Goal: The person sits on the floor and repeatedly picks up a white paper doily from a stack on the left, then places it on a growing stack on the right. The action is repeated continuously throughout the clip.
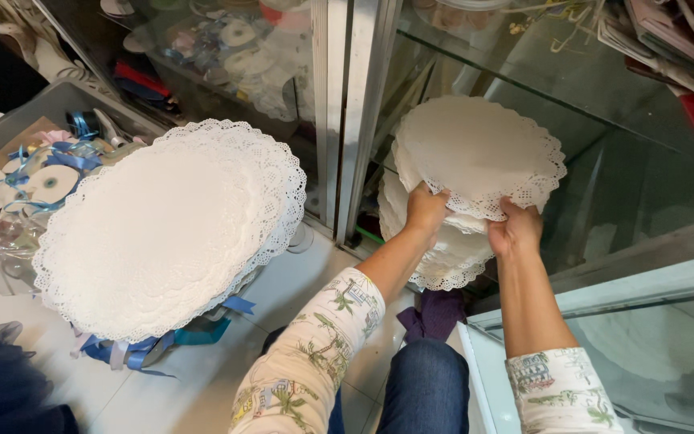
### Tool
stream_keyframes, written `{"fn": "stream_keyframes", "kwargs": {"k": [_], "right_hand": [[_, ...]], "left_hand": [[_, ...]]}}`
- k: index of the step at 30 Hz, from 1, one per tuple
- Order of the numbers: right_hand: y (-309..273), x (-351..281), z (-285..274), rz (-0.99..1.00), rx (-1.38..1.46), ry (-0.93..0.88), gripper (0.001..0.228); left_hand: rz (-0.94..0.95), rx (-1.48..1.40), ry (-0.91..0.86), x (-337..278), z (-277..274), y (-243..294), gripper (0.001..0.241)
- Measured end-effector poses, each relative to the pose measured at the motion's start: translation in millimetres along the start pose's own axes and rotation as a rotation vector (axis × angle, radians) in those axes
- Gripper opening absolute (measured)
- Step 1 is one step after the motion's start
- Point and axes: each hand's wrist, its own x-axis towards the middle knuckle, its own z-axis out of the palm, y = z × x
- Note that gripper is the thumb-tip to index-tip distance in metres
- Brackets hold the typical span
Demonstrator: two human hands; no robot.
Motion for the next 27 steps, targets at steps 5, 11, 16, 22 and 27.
{"fn": "stream_keyframes", "kwargs": {"k": [5,11,16,22,27], "right_hand": [[13.1,13.6,-9.0,0.001,-0.077,-0.01,0.047],[16.6,39.3,-27.1,0.029,-0.126,-0.028,0.043],[1.6,34.2,-12.0,0.078,-0.066,-0.137,0.041],[-18.7,6.6,-28.4,0.18,-0.052,-0.192,0.039],[-43.1,-79.0,-21.3,0.144,-0.015,-0.115,0.034]], "left_hand": [[-0.013,-0.012,-0.016,14.4,-6.9,-5.2,0.033],[-0.019,-0.127,-0.067,14.1,-12.2,-5.9,0.043],[-0.019,-0.15,-0.068,-0.9,-25.4,9.4,0.051],[-0.037,-0.135,-0.102,-28.2,-52.6,31.5,0.074],[-0.045,-0.179,-0.185,-33.0,-85.1,-3.0,0.073]]}}
